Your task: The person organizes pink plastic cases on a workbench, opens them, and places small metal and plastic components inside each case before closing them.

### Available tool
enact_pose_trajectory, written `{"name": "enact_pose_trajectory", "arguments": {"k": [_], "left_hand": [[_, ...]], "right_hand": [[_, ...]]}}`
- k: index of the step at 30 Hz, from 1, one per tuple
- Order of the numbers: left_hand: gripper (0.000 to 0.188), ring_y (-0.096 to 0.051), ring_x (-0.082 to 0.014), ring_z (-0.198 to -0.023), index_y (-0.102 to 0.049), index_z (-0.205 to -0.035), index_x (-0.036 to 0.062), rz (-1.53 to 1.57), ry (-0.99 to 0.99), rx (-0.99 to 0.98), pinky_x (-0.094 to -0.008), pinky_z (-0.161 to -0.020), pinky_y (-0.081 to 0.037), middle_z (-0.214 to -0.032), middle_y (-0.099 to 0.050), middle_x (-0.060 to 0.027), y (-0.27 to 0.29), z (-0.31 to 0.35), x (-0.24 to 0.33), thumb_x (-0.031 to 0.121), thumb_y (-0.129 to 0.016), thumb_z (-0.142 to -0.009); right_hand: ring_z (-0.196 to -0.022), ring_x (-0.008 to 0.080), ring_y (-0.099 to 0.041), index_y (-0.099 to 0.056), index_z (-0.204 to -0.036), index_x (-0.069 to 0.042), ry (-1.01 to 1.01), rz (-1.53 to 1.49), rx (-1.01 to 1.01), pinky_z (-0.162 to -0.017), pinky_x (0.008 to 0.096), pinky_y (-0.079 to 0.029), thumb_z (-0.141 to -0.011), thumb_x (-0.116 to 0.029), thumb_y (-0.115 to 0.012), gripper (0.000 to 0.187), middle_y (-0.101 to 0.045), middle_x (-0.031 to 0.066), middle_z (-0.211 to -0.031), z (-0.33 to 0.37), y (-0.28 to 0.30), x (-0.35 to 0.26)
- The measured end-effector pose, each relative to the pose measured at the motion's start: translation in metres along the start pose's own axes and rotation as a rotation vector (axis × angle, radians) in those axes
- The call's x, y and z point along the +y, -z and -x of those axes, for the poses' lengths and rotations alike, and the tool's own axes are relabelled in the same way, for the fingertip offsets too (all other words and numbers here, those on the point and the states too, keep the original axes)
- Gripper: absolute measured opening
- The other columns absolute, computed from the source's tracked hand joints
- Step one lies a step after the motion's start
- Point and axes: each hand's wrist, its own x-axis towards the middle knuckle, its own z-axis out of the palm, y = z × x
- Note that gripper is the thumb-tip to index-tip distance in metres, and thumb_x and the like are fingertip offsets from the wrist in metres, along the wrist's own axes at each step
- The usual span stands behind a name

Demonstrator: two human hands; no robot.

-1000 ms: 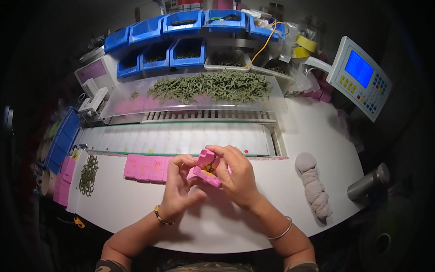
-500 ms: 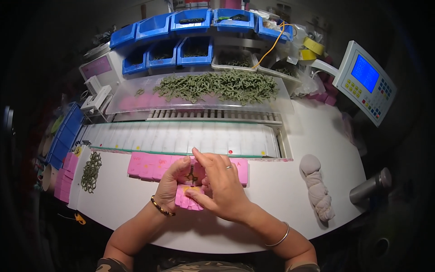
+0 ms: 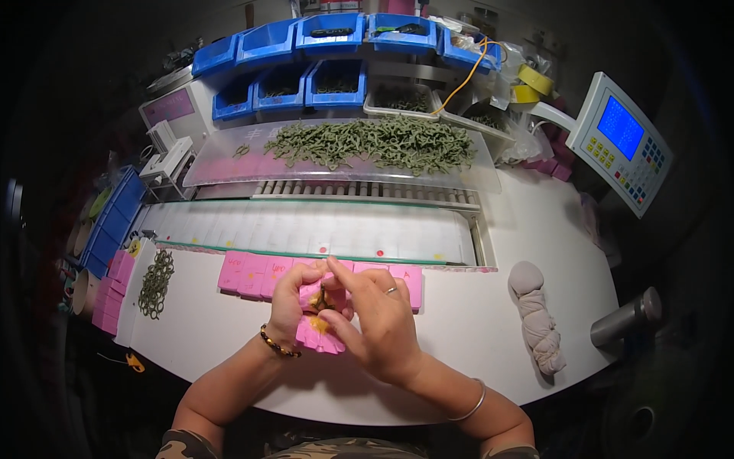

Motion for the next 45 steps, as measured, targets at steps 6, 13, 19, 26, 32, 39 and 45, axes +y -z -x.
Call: {"name": "enact_pose_trajectory", "arguments": {"k": [6,13,19,26,32,39,45], "left_hand": [[0.017,-0.058,-0.0222,-0.083,-0.053,-0.098,0.0075,-0.178,-0.173,0.127,-0.0372,-0.071,-0.050,-0.098,-0.060,-0.0104,0.023,-0.011,-0.017,0.019,-0.043,-0.091],[0.017,-0.059,-0.0196,-0.063,-0.051,-0.090,0.0039,-0.089,-0.084,0.088,-0.0312,-0.061,-0.050,-0.078,-0.057,-0.0083,-0.012,0.002,0.004,0.020,-0.049,-0.094],[0.038,-0.064,-0.0187,-0.069,-0.054,-0.104,0.0044,-0.283,-0.098,0.152,-0.0312,-0.063,-0.053,-0.085,-0.062,-0.0103,-0.014,0.004,0.005,0.042,-0.049,-0.101],[0.020,-0.061,-0.0066,-0.084,-0.058,-0.109,-0.0005,-0.580,-0.282,-0.033,-0.0222,-0.075,-0.051,-0.095,-0.062,-0.0027,-0.019,0.007,-0.008,0.008,-0.066,-0.093],[0.008,-0.060,-0.0063,-0.082,-0.061,-0.096,-0.0013,-0.737,-0.348,0.048,-0.0222,-0.075,-0.051,-0.090,-0.064,-0.0015,-0.016,0.009,-0.002,0.005,-0.064,-0.092],[0.008,-0.060,-0.0058,-0.081,-0.060,-0.094,-0.0010,-0.828,-0.356,0.105,-0.0223,-0.072,-0.051,-0.088,-0.064,-0.0013,-0.021,0.011,-0.001,0.005,-0.064,-0.091],[0.006,-0.062,-0.0064,-0.076,-0.059,-0.093,-0.0006,-0.826,-0.365,0.085,-0.0220,-0.068,-0.051,-0.084,-0.064,-0.0017,-0.024,0.014,-0.005,0.002,-0.064,-0.090]], "right_hand": [[-0.085,0.0219,-0.060,-0.059,-0.125,-0.003,-0.168,-0.292,-0.030,-0.077,0.0328,-0.049,-0.081,-0.006,-0.074,0.047,-0.067,0.0066,-0.094,0.002,-0.002,0.005],[-0.080,0.0065,-0.056,-0.065,-0.105,-0.004,-0.461,-0.633,0.017,-0.068,0.0221,-0.043,-0.085,-0.006,-0.073,0.021,-0.066,0.0008,-0.090,-0.003,0.014,0.003],[-0.086,0.0088,-0.063,-0.063,-0.102,0.001,-0.651,-0.899,0.173,-0.078,0.0228,-0.050,-0.092,-0.005,-0.067,0.012,-0.069,0.0065,-0.095,-0.007,0.024,0.036],[-0.073,0.0029,-0.053,-0.068,-0.099,-0.002,-0.672,-0.791,0.057,-0.067,0.0189,-0.043,-0.092,-0.009,-0.067,0.011,-0.069,-0.0003,-0.090,-0.001,0.014,0.035],[-0.073,0.0067,-0.052,-0.069,-0.097,-0.003,-0.676,-0.647,0.016,-0.068,0.0244,-0.043,-0.089,-0.007,-0.067,0.010,-0.068,-0.0001,-0.088,0.001,0.016,0.030],[-0.078,0.0252,-0.059,-0.065,-0.091,-0.006,-0.047,0.044,0.107,-0.071,0.0349,-0.045,-0.079,-0.004,-0.068,0.013,-0.064,0.0069,-0.083,-0.006,0.014,0.029],[-0.072,0.0253,-0.057,-0.060,-0.083,-0.007,0.096,0.324,0.122,-0.067,0.0369,-0.046,-0.071,-0.004,-0.070,0.016,-0.061,0.0055,-0.079,-0.005,0.016,0.021]]}}
